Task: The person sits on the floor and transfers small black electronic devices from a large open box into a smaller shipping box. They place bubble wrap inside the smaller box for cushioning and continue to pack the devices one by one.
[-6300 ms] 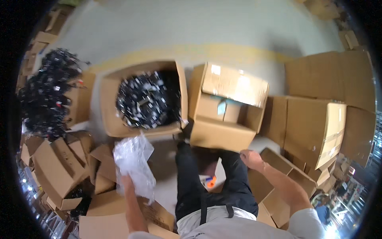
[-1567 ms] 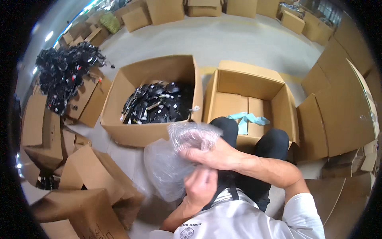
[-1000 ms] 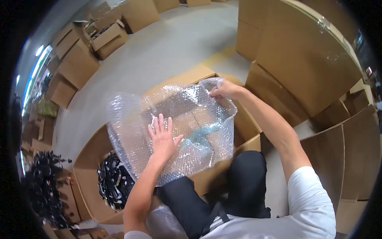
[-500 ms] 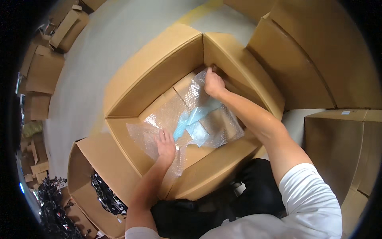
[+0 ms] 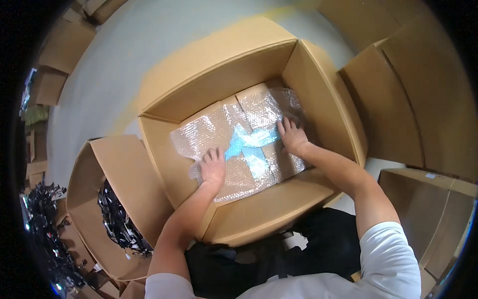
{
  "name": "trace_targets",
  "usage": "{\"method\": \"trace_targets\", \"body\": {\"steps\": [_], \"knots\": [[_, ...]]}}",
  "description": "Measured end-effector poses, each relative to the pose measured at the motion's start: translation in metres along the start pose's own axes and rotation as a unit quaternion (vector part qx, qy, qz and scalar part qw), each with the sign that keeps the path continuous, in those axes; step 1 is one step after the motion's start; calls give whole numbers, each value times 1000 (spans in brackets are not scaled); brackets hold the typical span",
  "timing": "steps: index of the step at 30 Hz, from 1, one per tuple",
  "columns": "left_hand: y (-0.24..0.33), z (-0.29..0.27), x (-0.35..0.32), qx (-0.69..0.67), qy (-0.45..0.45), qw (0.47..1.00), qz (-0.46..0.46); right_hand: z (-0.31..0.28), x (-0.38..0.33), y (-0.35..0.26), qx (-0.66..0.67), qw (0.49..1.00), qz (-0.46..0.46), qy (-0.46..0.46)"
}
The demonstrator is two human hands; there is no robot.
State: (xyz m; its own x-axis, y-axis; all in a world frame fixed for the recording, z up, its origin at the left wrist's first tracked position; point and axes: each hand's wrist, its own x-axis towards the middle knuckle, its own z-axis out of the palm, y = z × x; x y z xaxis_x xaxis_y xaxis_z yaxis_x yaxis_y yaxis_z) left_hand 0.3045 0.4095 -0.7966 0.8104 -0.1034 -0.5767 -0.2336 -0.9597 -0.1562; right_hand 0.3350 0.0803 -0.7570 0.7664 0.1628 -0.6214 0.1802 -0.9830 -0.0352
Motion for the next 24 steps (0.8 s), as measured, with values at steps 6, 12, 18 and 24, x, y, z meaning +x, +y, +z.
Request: {"method": "trace_targets", "body": {"steps": [6, 12, 18, 24], "knots": [[-26, -16, 1, -231, -110, 966, -41, 8, 9, 18, 120, 992, 26, 7], [-19, -111, -44, -228, 4, 962, 151, 5, -32, 14, -25, 996, -56, 60], [-127, -235, -223, -454, 250, 847, 119, -73, -151, -34, 229, 956, -174, -51], [-366, 7, -268, -265, 209, 929, -152, -66, -227, -13, 358, 928, -104, -22]]}}
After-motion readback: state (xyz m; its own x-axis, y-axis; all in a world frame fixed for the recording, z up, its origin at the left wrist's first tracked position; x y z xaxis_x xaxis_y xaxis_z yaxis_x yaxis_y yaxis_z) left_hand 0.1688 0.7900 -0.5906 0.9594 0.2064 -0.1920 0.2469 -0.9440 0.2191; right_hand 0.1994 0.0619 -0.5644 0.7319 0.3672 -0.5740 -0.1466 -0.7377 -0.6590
